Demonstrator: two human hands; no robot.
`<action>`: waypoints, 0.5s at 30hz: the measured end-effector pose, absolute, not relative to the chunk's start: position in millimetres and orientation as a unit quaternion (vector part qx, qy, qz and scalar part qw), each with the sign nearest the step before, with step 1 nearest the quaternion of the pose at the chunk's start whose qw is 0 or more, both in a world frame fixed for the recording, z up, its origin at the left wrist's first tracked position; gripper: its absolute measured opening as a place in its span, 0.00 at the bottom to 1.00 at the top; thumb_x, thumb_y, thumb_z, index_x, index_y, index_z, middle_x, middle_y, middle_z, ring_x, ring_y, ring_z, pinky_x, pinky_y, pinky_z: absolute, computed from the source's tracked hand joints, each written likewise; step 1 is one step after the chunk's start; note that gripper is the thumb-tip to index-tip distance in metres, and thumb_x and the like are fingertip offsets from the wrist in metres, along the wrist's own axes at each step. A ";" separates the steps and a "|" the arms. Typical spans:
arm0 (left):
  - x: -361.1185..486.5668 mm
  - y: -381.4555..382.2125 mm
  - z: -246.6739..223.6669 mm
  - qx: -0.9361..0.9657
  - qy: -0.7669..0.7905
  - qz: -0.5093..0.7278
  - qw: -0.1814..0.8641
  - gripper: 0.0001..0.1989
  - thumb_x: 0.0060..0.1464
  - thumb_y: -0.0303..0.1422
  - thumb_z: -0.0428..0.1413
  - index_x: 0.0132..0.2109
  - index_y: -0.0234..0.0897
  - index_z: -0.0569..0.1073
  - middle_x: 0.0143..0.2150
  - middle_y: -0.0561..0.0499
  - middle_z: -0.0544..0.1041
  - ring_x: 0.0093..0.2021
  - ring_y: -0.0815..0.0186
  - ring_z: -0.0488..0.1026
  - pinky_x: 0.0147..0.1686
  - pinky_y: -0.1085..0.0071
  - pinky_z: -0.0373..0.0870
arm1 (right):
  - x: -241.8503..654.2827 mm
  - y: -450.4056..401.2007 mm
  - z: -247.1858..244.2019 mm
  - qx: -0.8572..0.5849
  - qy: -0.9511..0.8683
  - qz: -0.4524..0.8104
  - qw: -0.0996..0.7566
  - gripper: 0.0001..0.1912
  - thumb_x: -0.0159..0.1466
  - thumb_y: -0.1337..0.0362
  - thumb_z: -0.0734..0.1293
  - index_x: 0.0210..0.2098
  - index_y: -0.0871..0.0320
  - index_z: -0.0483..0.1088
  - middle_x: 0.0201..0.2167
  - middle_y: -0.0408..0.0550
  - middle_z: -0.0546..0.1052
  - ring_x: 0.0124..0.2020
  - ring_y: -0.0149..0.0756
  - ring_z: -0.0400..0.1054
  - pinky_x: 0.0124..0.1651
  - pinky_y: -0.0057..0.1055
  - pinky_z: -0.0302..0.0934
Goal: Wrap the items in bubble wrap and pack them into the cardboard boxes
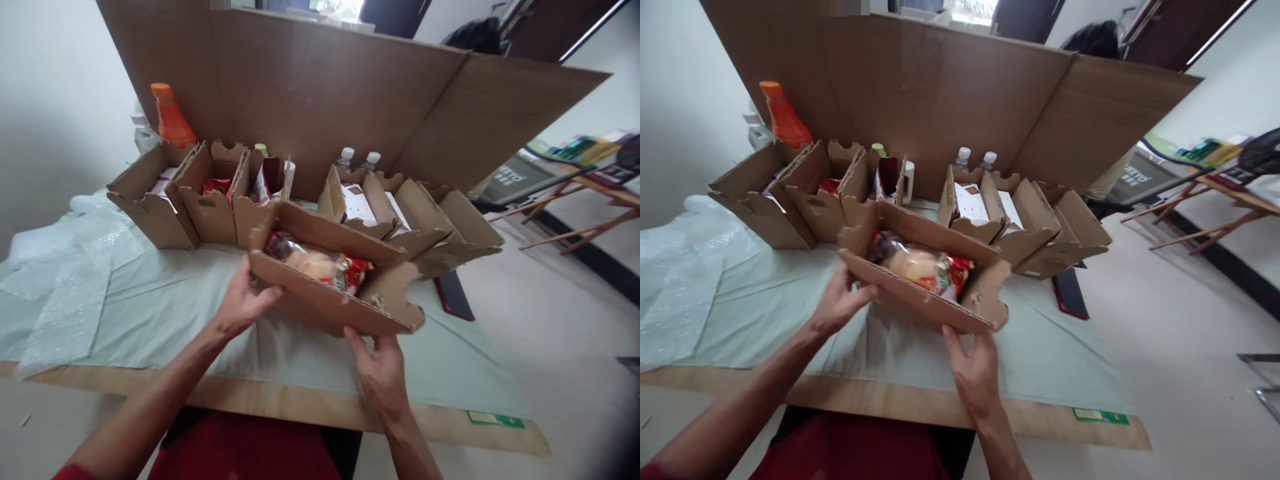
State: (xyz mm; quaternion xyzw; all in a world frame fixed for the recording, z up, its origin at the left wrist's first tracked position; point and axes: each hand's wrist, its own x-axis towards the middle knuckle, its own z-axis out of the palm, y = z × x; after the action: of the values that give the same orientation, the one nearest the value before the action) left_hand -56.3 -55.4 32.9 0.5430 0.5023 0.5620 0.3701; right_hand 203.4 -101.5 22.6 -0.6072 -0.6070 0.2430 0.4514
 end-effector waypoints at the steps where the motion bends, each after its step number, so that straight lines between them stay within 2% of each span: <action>1: -44.3 -46.6 25.9 0.556 0.490 0.553 0.381 0.38 0.52 0.48 0.66 0.65 0.37 0.66 0.61 0.40 0.75 0.60 0.49 0.72 0.62 0.53 0.68 | 212.7 -108.3 10.6 -0.628 -0.582 0.241 0.457 0.23 0.63 0.47 0.70 0.50 0.57 0.72 0.50 0.58 0.79 0.54 0.53 0.73 0.60 0.53 0.66; 5: -20.5 -39.1 -1.9 0.563 0.489 0.552 0.373 0.41 0.59 0.45 0.60 0.73 0.39 0.53 0.74 0.37 0.59 0.73 0.47 0.57 0.71 0.47 0.53 | 234.6 -124.3 -25.5 -0.640 -0.549 0.284 0.457 0.26 0.62 0.50 0.72 0.54 0.55 0.68 0.48 0.55 0.79 0.48 0.47 0.76 0.55 0.47 0.70; 8: -12.3 -60.9 -20.8 0.559 0.526 0.534 0.354 0.42 0.63 0.42 0.57 0.76 0.43 0.44 0.78 0.37 0.46 0.77 0.46 0.45 0.73 0.43 0.46 | 246.5 -112.3 -32.3 -0.598 -0.549 0.333 0.480 0.29 0.61 0.52 0.74 0.58 0.54 0.66 0.55 0.58 0.77 0.55 0.47 0.74 0.60 0.47 0.68; 10: -2.8 -78.6 -32.0 0.566 0.540 0.519 0.346 0.43 0.65 0.41 0.56 0.76 0.45 0.39 0.79 0.38 0.40 0.78 0.46 0.39 0.73 0.41 0.45 | 258.5 -96.5 -31.6 -0.558 -0.555 0.376 0.489 0.31 0.61 0.52 0.74 0.60 0.54 0.65 0.61 0.59 0.74 0.61 0.50 0.71 0.64 0.50 0.65; 13: 14.8 -93.1 -42.6 0.575 0.553 0.512 0.319 0.44 0.64 0.38 0.56 0.76 0.47 0.38 0.80 0.40 0.35 0.79 0.46 0.34 0.73 0.41 0.45 | 281.9 -72.6 -29.6 -0.508 -0.565 0.438 0.481 0.34 0.59 0.51 0.75 0.62 0.53 0.66 0.64 0.58 0.72 0.65 0.53 0.67 0.66 0.53 0.62; 15: 22.6 -92.0 -43.4 0.567 0.567 0.514 0.306 0.43 0.64 0.36 0.55 0.76 0.48 0.38 0.80 0.42 0.33 0.79 0.46 0.34 0.72 0.42 0.50 | 297.4 -59.5 -29.8 -0.486 -0.551 0.471 0.488 0.35 0.58 0.48 0.75 0.61 0.53 0.68 0.64 0.57 0.73 0.64 0.54 0.68 0.66 0.52 0.63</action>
State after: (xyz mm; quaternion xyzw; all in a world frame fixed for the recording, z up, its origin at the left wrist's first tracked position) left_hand 22.6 -92.0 -43.4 0.5669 0.5666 0.5139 0.3059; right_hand 297.4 -59.5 -29.8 -0.4865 -0.5507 0.4708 0.4882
